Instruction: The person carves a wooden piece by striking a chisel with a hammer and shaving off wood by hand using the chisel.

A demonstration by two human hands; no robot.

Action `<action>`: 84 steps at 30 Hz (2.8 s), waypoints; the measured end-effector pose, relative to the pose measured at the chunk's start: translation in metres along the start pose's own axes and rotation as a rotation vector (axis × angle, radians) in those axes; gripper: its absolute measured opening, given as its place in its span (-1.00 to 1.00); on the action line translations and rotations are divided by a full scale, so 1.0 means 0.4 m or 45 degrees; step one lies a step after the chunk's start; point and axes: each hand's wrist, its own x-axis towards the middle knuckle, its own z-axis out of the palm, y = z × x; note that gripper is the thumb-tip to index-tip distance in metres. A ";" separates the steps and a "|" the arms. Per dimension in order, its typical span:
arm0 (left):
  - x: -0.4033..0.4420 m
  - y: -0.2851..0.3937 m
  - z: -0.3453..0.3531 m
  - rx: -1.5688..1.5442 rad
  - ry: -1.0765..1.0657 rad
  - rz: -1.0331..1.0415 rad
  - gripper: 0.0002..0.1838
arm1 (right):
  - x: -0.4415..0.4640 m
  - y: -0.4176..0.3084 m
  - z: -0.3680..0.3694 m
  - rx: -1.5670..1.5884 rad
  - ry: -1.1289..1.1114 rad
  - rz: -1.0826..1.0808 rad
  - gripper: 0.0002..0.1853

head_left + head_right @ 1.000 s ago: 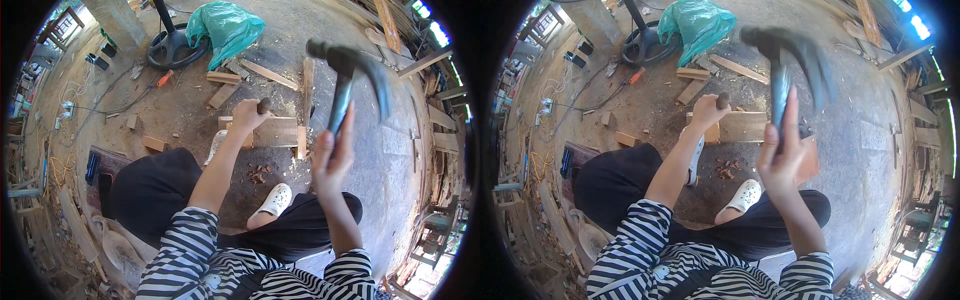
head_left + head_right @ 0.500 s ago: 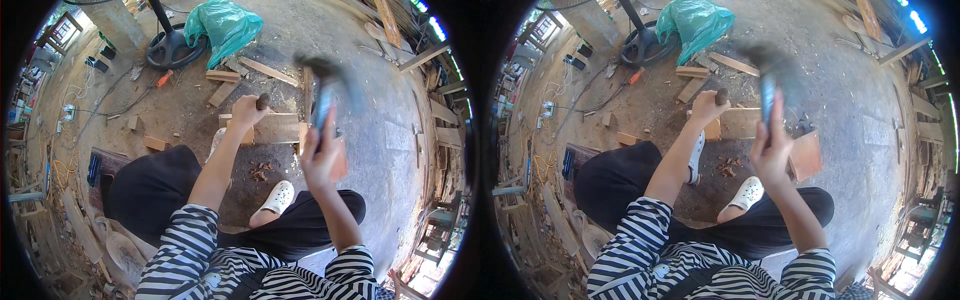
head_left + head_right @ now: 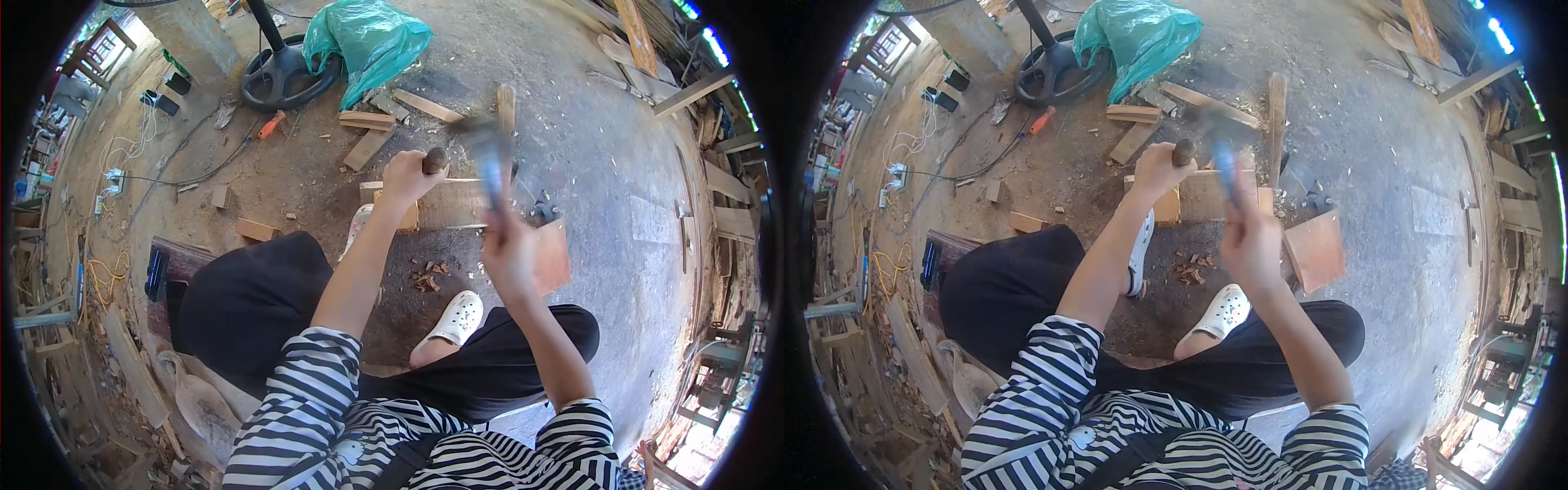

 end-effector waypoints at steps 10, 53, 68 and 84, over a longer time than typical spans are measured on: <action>0.003 0.004 0.011 -0.018 -0.028 -0.006 -0.68 | 0.109 -0.091 -0.079 0.074 -0.149 0.260 -0.42; 0.012 0.009 0.027 0.044 -0.018 -0.004 -0.63 | 0.089 -0.080 -0.085 -0.100 -0.269 0.149 -0.40; 0.011 0.014 0.031 0.043 -0.054 -0.011 -0.65 | 0.115 -0.110 -0.132 -0.091 -0.207 0.356 -0.45; 0.001 -0.012 0.032 -0.020 0.009 0.067 -0.66 | -0.090 0.038 -0.139 -0.166 -0.488 0.912 -0.48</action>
